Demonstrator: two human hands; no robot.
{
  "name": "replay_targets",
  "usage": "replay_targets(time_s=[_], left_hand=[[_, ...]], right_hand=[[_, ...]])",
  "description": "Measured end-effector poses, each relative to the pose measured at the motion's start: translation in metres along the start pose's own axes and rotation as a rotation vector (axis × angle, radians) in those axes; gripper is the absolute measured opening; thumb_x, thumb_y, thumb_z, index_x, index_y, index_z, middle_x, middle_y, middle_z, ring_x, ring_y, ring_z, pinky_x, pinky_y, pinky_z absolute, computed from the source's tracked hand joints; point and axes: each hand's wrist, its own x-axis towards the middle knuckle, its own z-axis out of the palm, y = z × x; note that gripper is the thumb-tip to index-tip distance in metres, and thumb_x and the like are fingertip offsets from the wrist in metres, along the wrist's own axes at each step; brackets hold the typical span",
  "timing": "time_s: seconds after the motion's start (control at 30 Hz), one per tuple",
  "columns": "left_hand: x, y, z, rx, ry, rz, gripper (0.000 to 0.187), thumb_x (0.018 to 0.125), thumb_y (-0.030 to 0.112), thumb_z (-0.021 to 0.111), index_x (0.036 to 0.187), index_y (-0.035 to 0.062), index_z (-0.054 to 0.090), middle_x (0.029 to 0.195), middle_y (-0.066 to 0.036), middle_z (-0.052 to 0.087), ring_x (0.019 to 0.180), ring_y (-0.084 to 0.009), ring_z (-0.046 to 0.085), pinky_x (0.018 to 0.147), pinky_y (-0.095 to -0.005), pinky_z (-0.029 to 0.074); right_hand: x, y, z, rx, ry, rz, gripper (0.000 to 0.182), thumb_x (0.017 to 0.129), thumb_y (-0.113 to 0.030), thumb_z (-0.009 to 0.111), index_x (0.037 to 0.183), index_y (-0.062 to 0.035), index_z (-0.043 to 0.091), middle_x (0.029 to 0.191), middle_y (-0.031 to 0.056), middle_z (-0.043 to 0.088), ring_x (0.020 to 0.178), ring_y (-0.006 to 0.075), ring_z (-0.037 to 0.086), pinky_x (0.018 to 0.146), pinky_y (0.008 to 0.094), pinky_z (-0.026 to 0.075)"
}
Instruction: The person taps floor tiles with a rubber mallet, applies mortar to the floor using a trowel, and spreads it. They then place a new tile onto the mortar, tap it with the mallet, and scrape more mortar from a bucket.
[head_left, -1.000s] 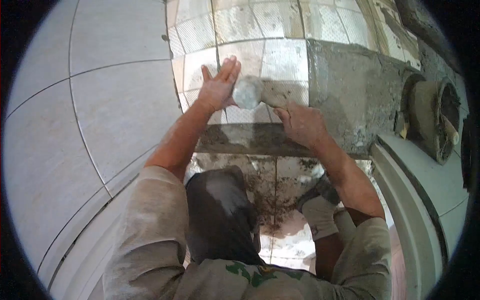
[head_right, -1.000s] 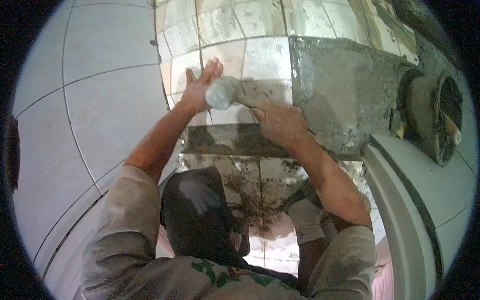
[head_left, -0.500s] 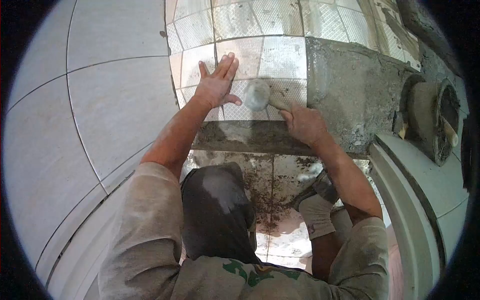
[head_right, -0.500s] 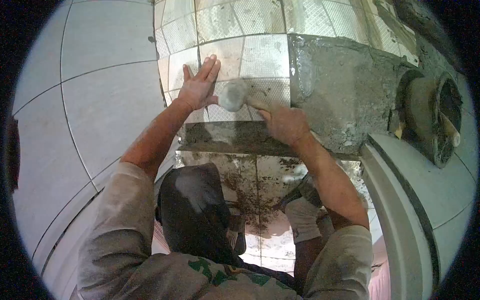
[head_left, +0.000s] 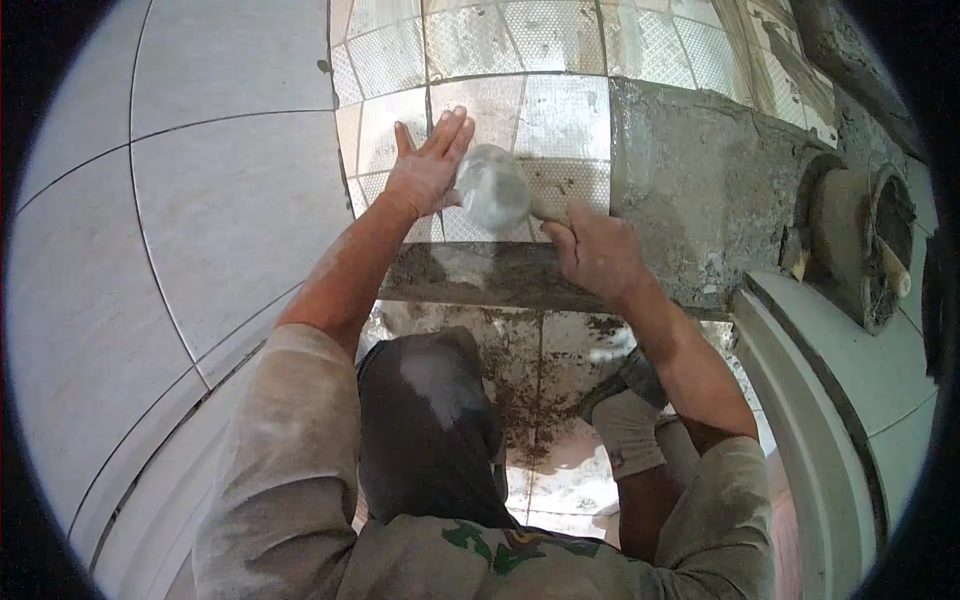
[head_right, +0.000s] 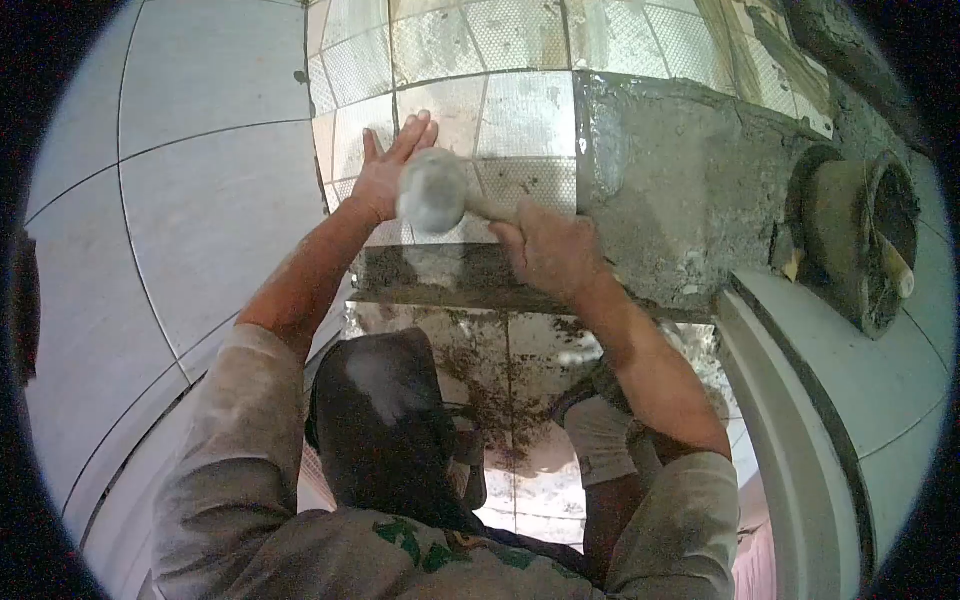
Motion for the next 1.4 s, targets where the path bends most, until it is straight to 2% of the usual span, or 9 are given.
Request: replay_targets(time_s=[0.27,0.4,0.6,0.77,1.0,1.1,1.23,1.33,1.4], left_hand=[[0.007,-0.006,0.013,0.085,0.162,0.045,0.123,0.059,0.056,0.077,0.151,0.0119,0.007,0.159,-0.007,0.005,0.146,-0.0228,0.011,0.107,-0.0728,0.013],[0.014,-0.008,-0.003,-0.022,0.038,0.014,0.107,0.072,0.038,0.075,0.151,0.0130,0.007,0.159,-0.006,0.005,0.146,-0.0227,0.013,0.107,-0.0728,0.012],[0.007,-0.003,0.012,-0.032,0.254,0.063,0.117,0.060,0.029,0.085,0.150,0.0109,0.012,0.159,-0.007,0.007,0.145,-0.0236,0.018,0.105,-0.0732,0.015],[-0.005,0.022,-0.039,0.029,-0.090,-0.061,0.126,0.061,0.060,0.074,0.151,0.0048,0.005,0.159,-0.010,0.004,0.147,-0.0231,0.006,0.114,-0.0610,-0.001],[-0.006,0.029,-0.028,0.077,-0.097,-0.095,0.122,0.065,0.057,0.075,0.150,0.0005,0.008,0.158,-0.015,0.008,0.146,-0.0273,0.009,0.114,-0.0612,-0.001],[-0.013,0.027,-0.023,0.069,-0.076,-0.104,0.112,0.074,0.058,0.068,0.149,-0.0021,0.010,0.158,-0.017,0.010,0.146,-0.0283,0.012,0.113,-0.0611,-0.002],[-0.017,0.025,-0.009,0.051,-0.019,-0.089,0.106,0.078,0.056,0.065,0.149,-0.0015,0.011,0.157,-0.017,0.010,0.146,-0.0282,0.012,0.113,-0.0609,-0.002],[-0.026,0.031,-0.009,0.055,-0.041,-0.123,0.098,0.082,0.052,0.062,0.149,-0.0014,0.014,0.157,-0.017,0.011,0.146,-0.0284,0.013,0.114,-0.0605,0.001],[-0.033,0.035,-0.001,0.003,0.062,-0.076,0.091,0.084,0.048,0.061,0.149,0.0010,0.018,0.157,-0.015,0.014,0.145,-0.0273,0.014,0.114,-0.0603,0.002]], right_hand=[[-0.010,-0.001,-0.001,0.038,0.039,-0.042,0.043,0.098,-0.043,0.042,0.090,-0.0026,0.055,0.071,0.0192,0.063,0.067,0.0377,0.066,0.061,0.0479,0.052],[0.000,0.000,-0.009,-0.059,-0.019,0.105,0.038,0.097,-0.040,0.046,0.089,-0.0033,0.055,0.072,0.0209,0.063,0.065,0.0383,0.065,0.059,0.0481,0.051],[-0.035,-0.021,-0.039,0.029,0.107,0.024,0.037,0.096,-0.038,0.047,0.089,-0.0025,0.055,0.066,0.0220,0.061,0.064,0.0420,0.063,0.060,0.0509,0.050],[-0.076,-0.020,-0.083,-0.119,0.117,0.106,0.040,0.096,-0.040,0.046,0.087,-0.0022,0.055,0.064,0.0224,0.060,0.063,0.0436,0.061,0.060,0.0518,0.049],[-0.127,-0.038,-0.145,-0.165,0.016,0.318,0.054,0.099,-0.049,0.036,0.089,0.0005,0.056,0.075,0.0254,0.063,0.075,0.0444,0.063,0.071,0.0522,0.050],[-0.152,-0.034,-0.149,-0.076,0.171,0.357,0.056,0.099,-0.049,0.037,0.099,0.0035,0.059,0.085,0.0277,0.062,0.086,0.0445,0.060,0.079,0.0507,0.045],[-0.193,-0.049,-0.174,0.090,0.158,0.442,0.055,0.099,-0.046,0.039,0.097,0.0032,0.062,0.082,0.0262,0.063,0.082,0.0439,0.059,0.075,0.0483,0.044],[-0.229,-0.046,-0.171,0.174,0.169,0.562,0.056,0.097,-0.048,0.042,0.088,0.0035,0.062,0.070,0.0204,0.059,0.068,0.0362,0.058,0.066,0.0428,0.043],[-0.242,-0.040,-0.160,0.361,0.224,0.688,0.058,0.095,-0.052,0.045,0.082,0.0022,0.059,0.060,0.0107,0.053,0.053,0.0227,0.051,0.054,0.0362,0.040]])
